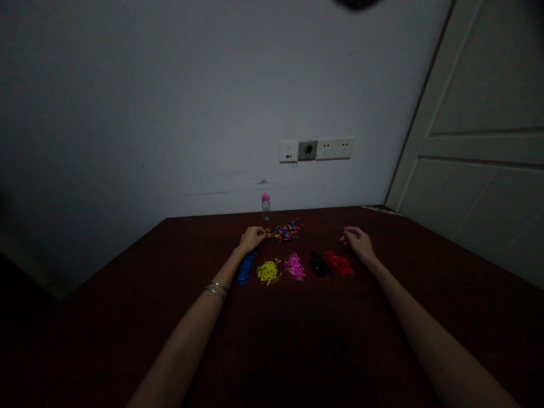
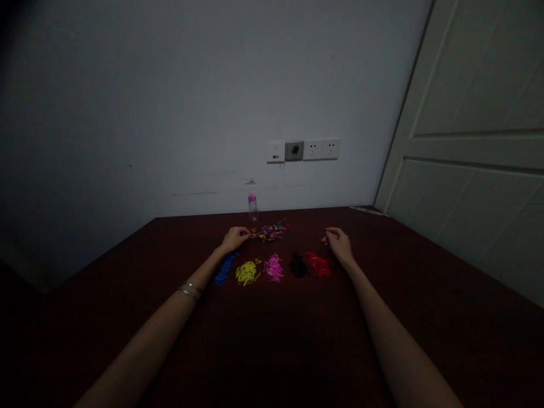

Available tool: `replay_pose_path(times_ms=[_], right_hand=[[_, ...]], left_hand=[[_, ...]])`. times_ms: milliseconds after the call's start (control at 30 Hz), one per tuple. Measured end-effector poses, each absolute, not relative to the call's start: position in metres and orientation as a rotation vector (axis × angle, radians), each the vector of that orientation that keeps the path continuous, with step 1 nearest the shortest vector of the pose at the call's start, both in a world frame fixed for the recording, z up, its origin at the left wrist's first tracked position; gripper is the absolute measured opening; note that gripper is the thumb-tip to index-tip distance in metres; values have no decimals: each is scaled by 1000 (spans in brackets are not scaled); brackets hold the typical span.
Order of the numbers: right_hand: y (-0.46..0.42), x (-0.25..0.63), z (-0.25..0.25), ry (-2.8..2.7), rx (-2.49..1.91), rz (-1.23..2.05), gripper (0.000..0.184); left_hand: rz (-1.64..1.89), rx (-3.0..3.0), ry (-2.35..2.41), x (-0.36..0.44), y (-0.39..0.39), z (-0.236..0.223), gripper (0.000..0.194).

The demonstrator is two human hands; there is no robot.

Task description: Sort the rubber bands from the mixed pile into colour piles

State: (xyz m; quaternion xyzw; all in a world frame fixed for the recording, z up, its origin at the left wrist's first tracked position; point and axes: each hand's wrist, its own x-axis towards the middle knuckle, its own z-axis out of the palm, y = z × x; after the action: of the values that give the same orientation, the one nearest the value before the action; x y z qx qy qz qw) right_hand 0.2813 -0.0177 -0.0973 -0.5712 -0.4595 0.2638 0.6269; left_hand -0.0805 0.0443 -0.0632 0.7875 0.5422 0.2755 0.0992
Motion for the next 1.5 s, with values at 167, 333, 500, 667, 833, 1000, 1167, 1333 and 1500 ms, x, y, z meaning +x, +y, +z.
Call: replay_pose_path(times_ms=[167,333,500,667,833,1000,1167,1333,1500], right_hand=[[-16,283,-98,-1061,-1312,619,34],[-17,281,-97,-1055,-1299,628,34],[-18,280,-96,-1058,-1304,610,34],[-17,281,-96,-1067,-1288,612,35],[-17,279,-96,-1059,-1293,616,35],[-18,278,-94,-1063,-1302,619,33],[-16,277,-94,-1091,-1294,612,33],[-12,277,-95,-1133,-1378,571,32],[-8,280,-98,-1290,-1498,478,29]], left_hand=[[787,2317,1403,-75,50,-49,19],[456,2295,1011,-61,38,-35,18],[280,2284,863,-38,17,-24,17],[197,2278,854,-22,4,-24,18],[180,2230,838,-21,4,-29,21],[320,2210,876,-30,14,-30,22],[579,2134,967,-49,28,-35,25],[869,1948,1227,-79,46,-44,38],[1165,1689,1392,-112,69,-64,40]])
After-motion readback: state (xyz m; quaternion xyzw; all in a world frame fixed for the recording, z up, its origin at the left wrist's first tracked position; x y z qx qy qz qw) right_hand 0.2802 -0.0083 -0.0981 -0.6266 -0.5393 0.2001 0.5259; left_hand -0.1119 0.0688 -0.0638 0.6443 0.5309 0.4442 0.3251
